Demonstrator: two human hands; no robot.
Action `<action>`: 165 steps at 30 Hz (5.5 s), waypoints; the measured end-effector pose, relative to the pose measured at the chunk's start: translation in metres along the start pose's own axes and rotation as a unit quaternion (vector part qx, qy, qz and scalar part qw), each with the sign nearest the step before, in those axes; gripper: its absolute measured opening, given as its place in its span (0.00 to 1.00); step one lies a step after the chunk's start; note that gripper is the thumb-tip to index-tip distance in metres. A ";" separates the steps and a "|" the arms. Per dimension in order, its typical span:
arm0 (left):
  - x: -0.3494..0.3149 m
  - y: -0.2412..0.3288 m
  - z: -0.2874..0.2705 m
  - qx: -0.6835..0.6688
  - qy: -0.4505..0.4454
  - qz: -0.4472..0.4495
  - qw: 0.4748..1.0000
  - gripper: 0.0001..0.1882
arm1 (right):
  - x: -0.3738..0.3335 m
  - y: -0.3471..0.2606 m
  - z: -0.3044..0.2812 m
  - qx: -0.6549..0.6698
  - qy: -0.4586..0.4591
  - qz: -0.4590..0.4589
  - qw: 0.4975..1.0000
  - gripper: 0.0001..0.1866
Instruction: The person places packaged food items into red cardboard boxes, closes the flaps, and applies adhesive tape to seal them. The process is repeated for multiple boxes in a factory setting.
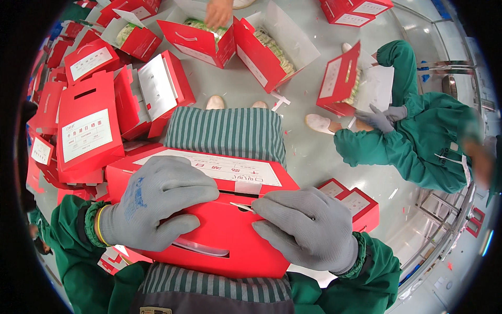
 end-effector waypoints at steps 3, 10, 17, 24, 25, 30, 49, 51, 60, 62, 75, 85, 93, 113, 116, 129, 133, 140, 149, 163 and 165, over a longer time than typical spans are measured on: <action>0.005 -0.003 0.001 0.012 -0.005 -0.012 1.000 0.25 | 0.003 0.006 0.002 -0.010 -0.013 0.004 1.000 0.18; 0.015 -0.006 0.005 0.032 -0.016 -0.042 0.998 0.27 | 0.010 0.018 0.001 -0.037 -0.024 0.028 0.999 0.16; 0.019 -0.004 0.006 0.048 -0.028 -0.065 0.996 0.25 | 0.012 0.027 -0.006 -0.082 -0.017 0.040 0.996 0.14; 0.027 -0.009 0.007 0.068 -0.029 -0.069 0.995 0.28 | 0.010 0.041 -0.004 -0.070 -0.005 0.038 0.997 0.12; 0.029 -0.010 0.007 0.067 -0.030 -0.069 0.995 0.28 | 0.011 0.047 -0.001 -0.076 -0.029 0.045 0.996 0.12; 0.035 -0.007 0.012 0.093 -0.051 -0.058 0.993 0.28 | 0.021 0.069 0.007 0.068 -0.057 0.109 0.990 0.14; 0.006 -0.001 0.015 0.142 0.009 -0.014 0.990 0.29 | 0.043 0.044 -0.054 -0.031 0.117 -0.012 0.993 0.20; 0.003 -0.002 0.015 0.144 0.014 -0.006 0.989 0.30 | 0.024 0.017 -0.022 -0.056 0.039 -0.093 0.993 0.17; -0.005 -0.001 0.018 0.158 0.034 0.027 0.986 0.28 | 0.029 -0.014 0.010 -0.206 -0.060 -0.056 0.975 0.11; -0.006 -0.003 0.021 0.162 0.024 0.021 0.986 0.27 | 0.036 -0.009 0.013 -0.183 -0.099 -0.033 0.978 0.09; -0.016 -0.001 0.018 0.154 0.052 0.034 0.986 0.27 | 0.064 0.024 -0.037 -0.094 -0.058 0.104 0.988 0.10; -0.007 -0.003 0.018 0.143 0.037 0.023 0.989 0.29 | 0.027 0.048 0.030 0.213 -0.158 0.205 0.942 0.14; -0.003 -0.004 0.017 0.145 0.031 0.017 0.989 0.29 | 0.021 -0.004 0.022 -0.148 -0.063 -0.120 0.980 0.18; -0.003 -0.005 0.017 0.140 0.028 0.010 0.990 0.27 | 0.034 0.057 0.037 0.224 -0.197 0.323 0.898 0.17; -0.002 -0.004 0.016 0.145 0.035 0.017 0.989 0.27 | 0.043 0.060 0.037 0.215 -0.239 0.331 0.887 0.16; -0.003 -0.006 0.015 0.144 0.040 0.020 0.989 0.28 | 0.072 0.066 0.050 0.211 -0.379 0.254 0.865 0.14; -0.001 -0.007 0.014 0.142 0.039 0.019 0.989 0.28 | 0.073 0.069 0.052 0.224 -0.383 0.237 0.864 0.14; 0.000 -0.007 0.016 0.132 0.033 0.015 0.991 0.27 | 0.063 0.079 0.049 0.221 -0.384 0.209 0.872 0.20; -0.003 -0.005 0.017 0.122 0.014 0.007 0.992 0.28 | 0.057 0.083 0.055 0.276 -0.373 0.237 0.853 0.15; -0.003 -0.006 0.015 0.122 0.023 0.033 0.992 0.31 | 0.068 0.068 0.050 0.204 -0.408 0.188 0.870 0.13; -0.002 -0.006 0.014 0.126 0.026 0.040 0.991 0.31 | 0.067 0.071 0.051 0.186 -0.399 0.184 0.879 0.13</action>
Point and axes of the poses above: each hand's wrist, its own x-axis towards the middle knuckle, its own z-axis out of the palm, y = z × x, the point moved 8 cm from there along x, towards the middle knuckle, and after that the axes turned 2 degrees about -x, right-handed, at the moved point
